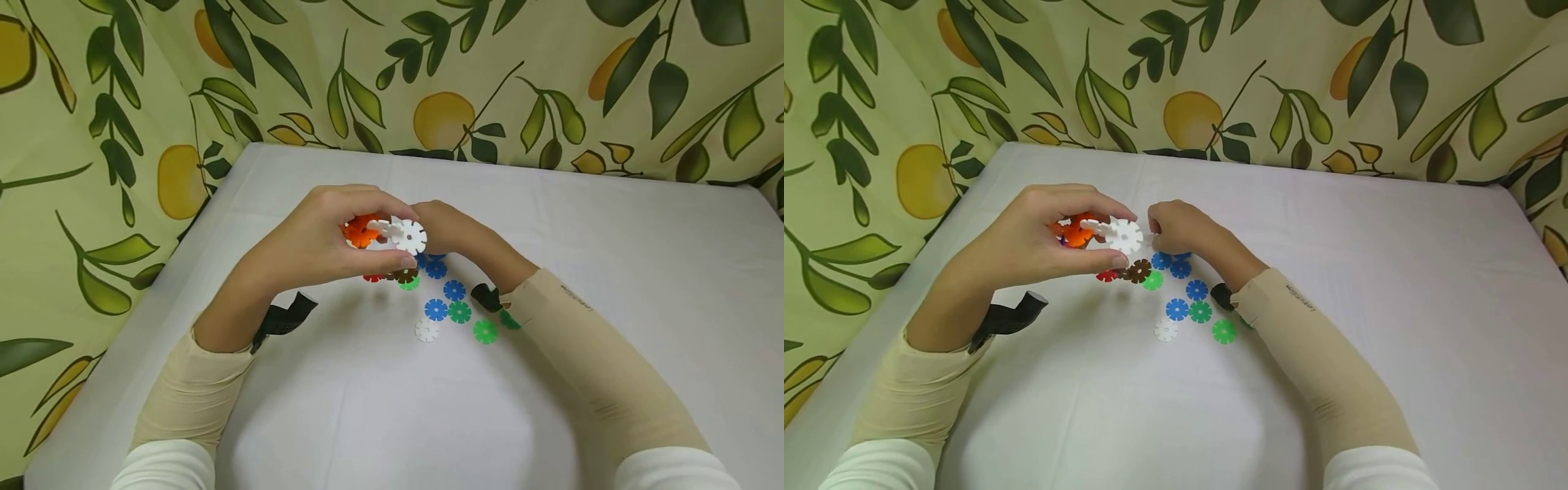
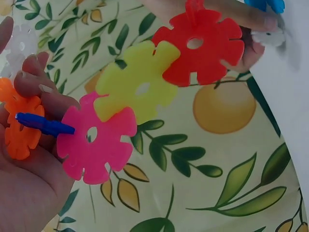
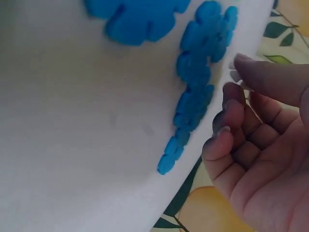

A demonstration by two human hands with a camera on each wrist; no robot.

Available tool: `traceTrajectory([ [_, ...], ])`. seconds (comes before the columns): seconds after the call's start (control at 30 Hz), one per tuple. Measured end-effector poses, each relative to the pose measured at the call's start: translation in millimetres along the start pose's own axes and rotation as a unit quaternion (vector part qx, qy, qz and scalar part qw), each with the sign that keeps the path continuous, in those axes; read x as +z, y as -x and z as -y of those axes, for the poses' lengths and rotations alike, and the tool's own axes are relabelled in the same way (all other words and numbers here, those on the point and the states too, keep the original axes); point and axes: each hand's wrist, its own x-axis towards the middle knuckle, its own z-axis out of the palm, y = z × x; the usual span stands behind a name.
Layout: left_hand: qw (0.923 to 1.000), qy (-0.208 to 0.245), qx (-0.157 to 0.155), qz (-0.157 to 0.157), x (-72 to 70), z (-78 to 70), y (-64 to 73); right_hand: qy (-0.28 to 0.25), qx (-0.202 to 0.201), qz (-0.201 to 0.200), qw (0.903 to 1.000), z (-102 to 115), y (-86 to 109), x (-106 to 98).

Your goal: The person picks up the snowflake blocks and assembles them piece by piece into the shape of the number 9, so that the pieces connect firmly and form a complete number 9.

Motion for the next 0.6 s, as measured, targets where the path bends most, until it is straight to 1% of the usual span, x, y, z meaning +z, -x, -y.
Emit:
traceTrajectory([
  [0.1,1.0000,0.000,0.005,-0.002,0.2,0.4,-0.4,-0.032,-0.020,-0.038,0.9986,3,18.6,-5],
  [0.2,0.9999,-0.004,0.004,-0.009,-1.0,0.1,0.3,-0.092,-0.055,-0.083,0.9908,9,44.6,-10],
  [0.27,0.9999,-0.010,0.002,-0.011,-1.7,0.0,1.1,-0.127,-0.089,-0.102,0.9826,13,63.9,-11],
  [0.37,0.9998,-0.016,0.005,-0.012,-2.7,-0.8,1.7,-0.173,-0.130,-0.113,0.9697,20,91.7,-9],
  [0.47,0.9997,-0.020,0.008,-0.010,-2.8,-1.3,0.9,-0.209,-0.171,-0.132,0.9538,27,115.4,-8],
  [0.53,0.9998,-0.018,0.009,-0.008,-2.2,-1.9,-0.2,-0.223,-0.196,-0.148,0.9433,32,128.2,-8],
  [0.6,0.9998,-0.016,0.011,-0.004,-1.6,-3.0,-1.0,-0.226,-0.210,-0.165,0.9368,36,138.7,-8],
])
